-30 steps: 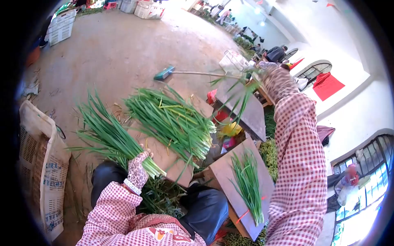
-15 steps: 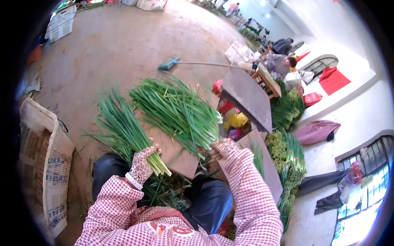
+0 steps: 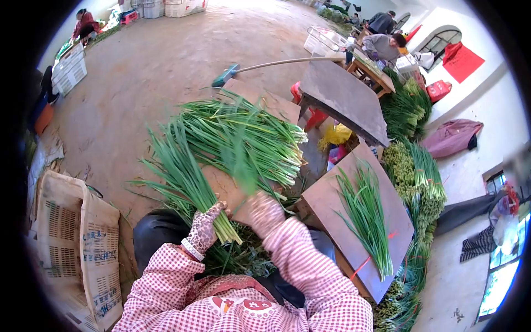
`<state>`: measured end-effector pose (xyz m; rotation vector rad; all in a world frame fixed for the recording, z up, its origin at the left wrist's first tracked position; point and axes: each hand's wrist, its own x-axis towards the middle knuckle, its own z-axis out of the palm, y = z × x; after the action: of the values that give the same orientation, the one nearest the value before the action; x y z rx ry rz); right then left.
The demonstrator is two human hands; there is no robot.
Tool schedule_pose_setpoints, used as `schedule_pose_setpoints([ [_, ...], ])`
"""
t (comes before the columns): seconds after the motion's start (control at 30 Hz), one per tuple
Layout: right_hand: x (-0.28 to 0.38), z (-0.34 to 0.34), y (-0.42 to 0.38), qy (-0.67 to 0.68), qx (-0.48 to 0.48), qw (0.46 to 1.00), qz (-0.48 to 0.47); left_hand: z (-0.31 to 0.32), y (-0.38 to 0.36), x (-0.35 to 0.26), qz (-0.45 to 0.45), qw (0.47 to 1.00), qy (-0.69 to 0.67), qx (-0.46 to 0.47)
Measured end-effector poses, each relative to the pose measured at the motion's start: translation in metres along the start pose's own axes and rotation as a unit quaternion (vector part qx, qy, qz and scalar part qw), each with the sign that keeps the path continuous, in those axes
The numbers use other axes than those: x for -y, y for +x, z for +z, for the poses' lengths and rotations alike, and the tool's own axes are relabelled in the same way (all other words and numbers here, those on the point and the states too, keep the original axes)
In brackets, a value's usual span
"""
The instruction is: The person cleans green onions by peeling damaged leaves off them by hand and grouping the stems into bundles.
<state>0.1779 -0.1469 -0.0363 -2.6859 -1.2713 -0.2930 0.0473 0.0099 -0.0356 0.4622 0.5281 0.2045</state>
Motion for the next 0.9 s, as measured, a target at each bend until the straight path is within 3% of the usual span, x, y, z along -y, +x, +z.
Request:
schedule_pose_setpoints([
  [0.07,0.042,-0.021,-0.004,0.204,0.06,0.973,0.093,-0.009,0.005,0.013,0.049,0.99,0.12,-0.05],
  [0.1,0.059,-0.031,-0.007,0.246,0.079,0.961,0.097,0.0,-0.004,0.002,-0.017,0.991,0.127,-0.028],
  [0.2,0.096,-0.063,-0.014,0.304,0.137,0.941,0.059,0.006,-0.006,-0.004,-0.101,0.994,0.049,-0.003],
  [0.27,0.104,-0.079,-0.014,0.315,0.169,0.933,0.035,0.014,-0.007,-0.01,-0.076,0.995,0.064,-0.004],
  [0.33,0.083,-0.085,-0.009,0.268,0.144,0.953,0.004,0.018,-0.007,-0.021,-0.003,0.999,0.035,0.024],
  [0.37,0.062,-0.08,-0.004,0.201,0.083,0.975,-0.039,0.018,-0.001,-0.028,0.11,0.991,0.07,0.02],
  [0.4,0.036,-0.052,-0.012,0.449,0.071,0.881,0.135,0.025,-0.003,-0.037,0.149,0.987,0.052,-0.002],
  [0.47,-0.004,-0.056,-0.016,0.151,0.039,0.98,0.124,0.03,-0.006,-0.051,0.188,0.978,0.083,0.014],
  [0.5,-0.011,-0.05,-0.019,0.138,0.041,0.969,0.202,0.023,-0.002,-0.049,0.214,0.974,0.063,0.044],
  [0.53,-0.02,-0.037,-0.022,0.094,0.041,0.972,0.212,0.019,0.0,-0.044,0.214,0.974,0.066,0.044],
  [0.6,-0.031,0.004,-0.029,-0.021,-0.07,0.979,0.193,0.012,0.001,-0.037,0.117,0.991,-0.008,0.064],
  [0.63,-0.029,0.007,-0.025,-0.027,-0.053,0.978,0.201,0.022,-0.004,-0.035,0.071,0.986,-0.084,0.123],
  [0.7,-0.032,0.007,-0.019,0.021,0.033,0.973,0.226,0.019,-0.003,-0.03,0.018,0.989,-0.099,0.112],
  [0.8,-0.042,-0.008,-0.011,0.212,0.162,0.912,0.311,0.015,-0.001,-0.021,0.009,0.991,-0.085,0.099],
  [0.9,-0.046,-0.013,-0.015,0.481,0.223,0.746,0.405,0.021,-0.004,-0.013,0.037,0.998,0.005,0.044],
])
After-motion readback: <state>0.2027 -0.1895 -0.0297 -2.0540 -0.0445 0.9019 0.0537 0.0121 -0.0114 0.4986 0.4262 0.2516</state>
